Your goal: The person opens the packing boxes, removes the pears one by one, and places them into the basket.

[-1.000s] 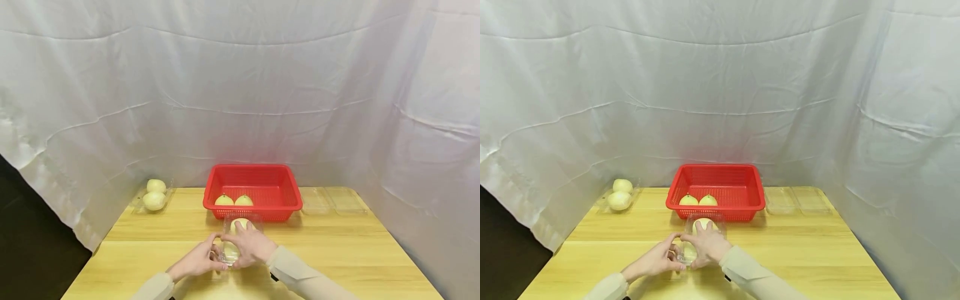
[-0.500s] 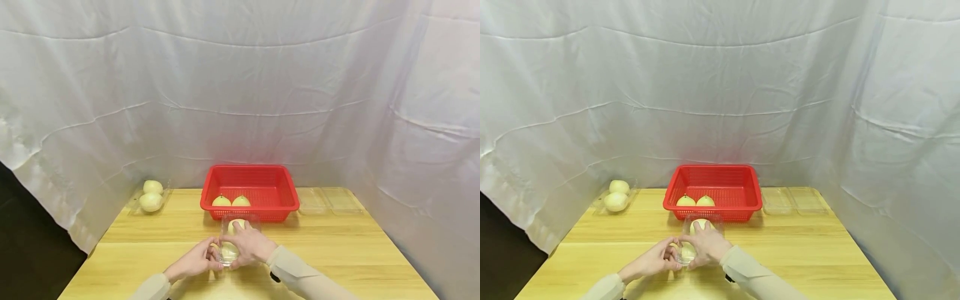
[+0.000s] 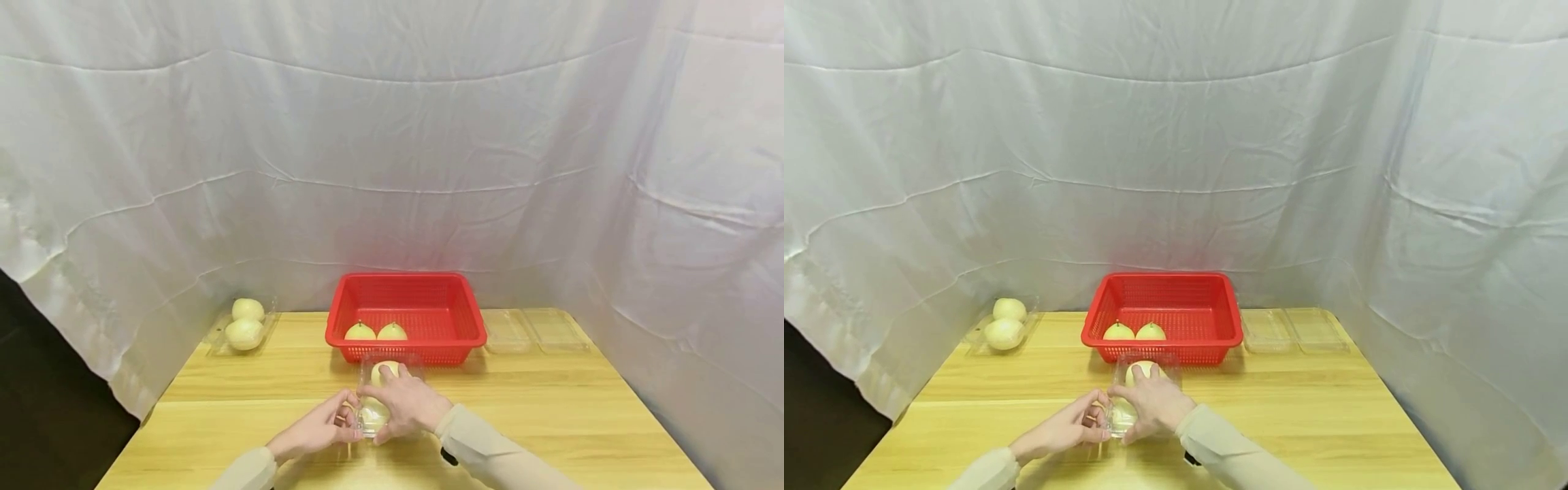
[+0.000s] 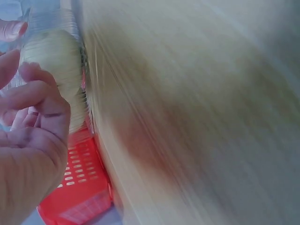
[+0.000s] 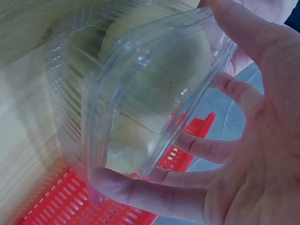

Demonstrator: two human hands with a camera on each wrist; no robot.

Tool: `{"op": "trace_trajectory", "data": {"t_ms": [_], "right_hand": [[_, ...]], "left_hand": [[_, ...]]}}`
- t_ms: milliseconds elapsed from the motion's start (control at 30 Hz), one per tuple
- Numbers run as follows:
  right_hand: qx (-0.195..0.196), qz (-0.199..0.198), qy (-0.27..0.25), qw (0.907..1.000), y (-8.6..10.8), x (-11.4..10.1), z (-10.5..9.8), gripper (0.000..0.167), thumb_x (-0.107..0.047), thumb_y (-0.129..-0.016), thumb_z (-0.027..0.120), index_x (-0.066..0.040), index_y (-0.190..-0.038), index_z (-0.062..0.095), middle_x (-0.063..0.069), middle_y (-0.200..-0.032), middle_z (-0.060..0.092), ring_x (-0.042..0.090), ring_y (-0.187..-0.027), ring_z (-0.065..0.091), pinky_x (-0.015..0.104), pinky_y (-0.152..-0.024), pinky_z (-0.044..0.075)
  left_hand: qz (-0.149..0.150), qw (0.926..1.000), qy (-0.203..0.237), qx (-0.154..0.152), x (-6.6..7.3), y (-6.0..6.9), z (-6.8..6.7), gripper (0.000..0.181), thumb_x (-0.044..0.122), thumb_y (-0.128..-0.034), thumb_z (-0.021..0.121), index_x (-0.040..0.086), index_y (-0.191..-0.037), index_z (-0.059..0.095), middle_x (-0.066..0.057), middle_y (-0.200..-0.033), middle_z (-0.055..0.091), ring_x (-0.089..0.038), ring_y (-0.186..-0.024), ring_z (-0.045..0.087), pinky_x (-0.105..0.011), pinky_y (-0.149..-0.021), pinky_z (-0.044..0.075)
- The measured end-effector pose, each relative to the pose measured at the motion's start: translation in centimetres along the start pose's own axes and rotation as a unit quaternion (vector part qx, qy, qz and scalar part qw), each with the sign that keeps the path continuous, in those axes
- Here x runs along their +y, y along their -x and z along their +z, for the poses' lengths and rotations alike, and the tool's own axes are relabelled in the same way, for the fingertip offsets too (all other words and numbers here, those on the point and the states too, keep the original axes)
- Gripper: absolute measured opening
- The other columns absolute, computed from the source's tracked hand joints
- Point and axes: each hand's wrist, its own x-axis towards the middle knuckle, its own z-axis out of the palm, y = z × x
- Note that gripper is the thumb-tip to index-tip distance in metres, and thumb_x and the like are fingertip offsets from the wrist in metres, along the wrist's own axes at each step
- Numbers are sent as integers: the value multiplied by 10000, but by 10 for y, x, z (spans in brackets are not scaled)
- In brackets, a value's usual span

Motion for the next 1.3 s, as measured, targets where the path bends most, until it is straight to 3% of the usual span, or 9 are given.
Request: {"op": "trace_trajectory", "data": {"t_ms": [267, 533, 733, 1000, 1100, 1167, 1300], "right_hand": [[-39, 73, -43, 10000, 1, 1, 1, 822, -589, -657, 822, -444, -1391, 481, 97, -1347, 486, 442, -1197, 522, 490, -775, 564], [-24, 42, -40, 10000, 1, 1, 3, 827, -584, -664, 820, -446, -1402, 472, 107, -1363, 482, 426, -1192, 525, 478, -779, 563], [-19, 19, 7, 10000, 1, 0, 2, 825, -586, -669, 817, -455, -1404, 465, 105, -1359, 483, 416, -1182, 532, 445, -764, 565], [-20, -6, -33, 10000, 2, -1, 5, 818, -581, -671, 819, -457, -1399, 467, 93, -1332, 495, 415, -1168, 542, 445, -768, 563], [-2, -20, -23, 10000, 3, -1, 6, 817, -582, -670, 818, -464, -1397, 463, 90, -1342, 489, 387, -1164, 539, 440, -759, 562], [29, -51, -19, 10000, 3, -1, 5, 815, -580, -671, 818, -460, -1395, 463, 87, -1340, 486, 368, -1150, 541, 429, -747, 562], [80, -69, 2, 9999, 2, -1, 4, 816, -568, -671, 824, -444, -1396, 471, 86, -1336, 483, 355, -1131, 543, 430, -728, 563]], "left_hand": [[-32, 9995, 96, -304, 0, -4, -2, 420, 103, -875, 691, 67, -1152, 378, 5, -810, 526, -107, -652, 465, -209, -529, 358], [-339, 9975, 297, -541, -2, -7, -4, 397, 64, -858, 652, 88, -1129, 363, 22, -760, 538, -99, -529, 364, -207, -431, 274], [-389, 9951, 571, -713, -4, -8, -6, 377, 90, -885, 654, 86, -1110, 352, 44, -692, 527, -68, -495, 372, -182, -389, 250], [-604, 9923, 826, -697, -9, -6, -4, 373, 98, -886, 652, 113, -1121, 363, 41, -681, 521, -66, -466, 389, -189, -376, 241], [-789, 9894, 993, -706, -9, -4, -3, 401, 90, -875, 643, 120, -1175, 379, 20, -722, 542, -58, -469, 430, -179, -372, 252], [-904, 9868, 1113, -751, -9, -2, -3, 505, 98, -879, 634, 139, -1310, 374, 16, -711, 537, -52, -469, 444, -171, -371, 262], [-996, 9839, 1192, -889, -9, -1, -5, 793, 138, -905, 615, 175, -1557, 164, 28, -666, 519, -45, -465, 449, -160, -371, 272]]}}
